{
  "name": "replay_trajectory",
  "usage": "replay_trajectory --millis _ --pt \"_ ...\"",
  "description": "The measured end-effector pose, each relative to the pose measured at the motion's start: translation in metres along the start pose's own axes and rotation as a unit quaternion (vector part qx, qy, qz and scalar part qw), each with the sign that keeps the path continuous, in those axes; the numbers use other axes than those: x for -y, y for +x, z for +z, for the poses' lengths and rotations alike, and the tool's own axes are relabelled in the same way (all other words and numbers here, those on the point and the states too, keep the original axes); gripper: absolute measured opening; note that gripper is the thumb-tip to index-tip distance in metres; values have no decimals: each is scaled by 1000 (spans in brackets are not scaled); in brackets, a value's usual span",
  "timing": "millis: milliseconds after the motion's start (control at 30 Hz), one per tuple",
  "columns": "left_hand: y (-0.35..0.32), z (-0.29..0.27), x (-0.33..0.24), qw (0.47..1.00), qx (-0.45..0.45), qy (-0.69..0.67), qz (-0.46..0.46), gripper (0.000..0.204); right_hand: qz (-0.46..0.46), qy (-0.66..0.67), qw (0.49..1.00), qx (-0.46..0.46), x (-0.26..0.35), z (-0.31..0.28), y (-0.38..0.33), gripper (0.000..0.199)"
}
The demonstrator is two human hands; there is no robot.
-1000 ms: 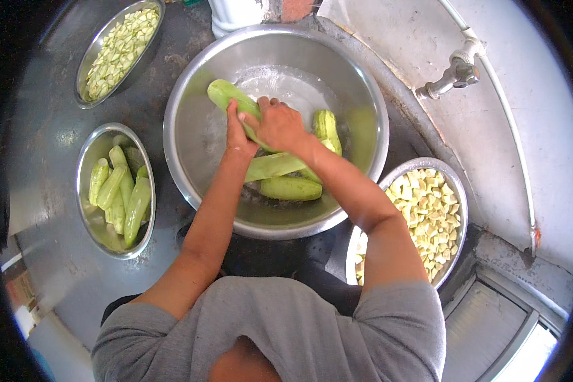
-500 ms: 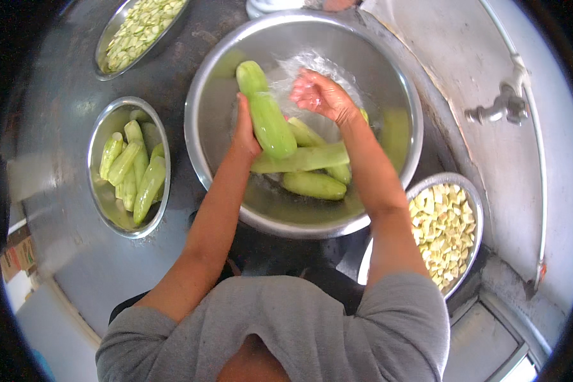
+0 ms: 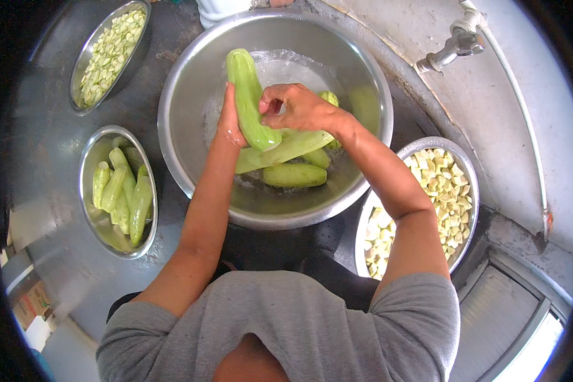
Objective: The person washes peeled green vegetables in a large metal bowl under running water. They handle the vegetables one by one, rinsing them and placing them into a smaller metal bowl. The person also moves a bowl of chopped vegetables to the side to access the sink.
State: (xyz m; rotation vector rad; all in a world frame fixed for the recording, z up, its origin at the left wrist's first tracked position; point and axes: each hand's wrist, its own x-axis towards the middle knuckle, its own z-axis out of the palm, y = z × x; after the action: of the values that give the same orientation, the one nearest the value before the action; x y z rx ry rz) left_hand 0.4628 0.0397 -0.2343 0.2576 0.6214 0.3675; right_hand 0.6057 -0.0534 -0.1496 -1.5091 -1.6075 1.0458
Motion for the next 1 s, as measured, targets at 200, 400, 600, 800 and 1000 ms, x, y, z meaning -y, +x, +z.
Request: replay_trajectory --millis 200,400,600,800,1000 --pt "4 -6 1 999 -35 3 22 76 14 30 999 4 -18 4 7 22" --pt "-6 -5 -5 999 -39 10 35 76 19 5 1000 23 -13 9 14 24" --pt "1 -16 -2 998 -60 7 33 75 55 36 997 31 -14 12 18 21" --pt "8 -27 -3 997 -66 -18 41 74 20 44 999 24 -41 12 28 20" --pt "4 -21 -15 993 -117 23 -1 75 210 -164 885 -382 -199 -12 67 19"
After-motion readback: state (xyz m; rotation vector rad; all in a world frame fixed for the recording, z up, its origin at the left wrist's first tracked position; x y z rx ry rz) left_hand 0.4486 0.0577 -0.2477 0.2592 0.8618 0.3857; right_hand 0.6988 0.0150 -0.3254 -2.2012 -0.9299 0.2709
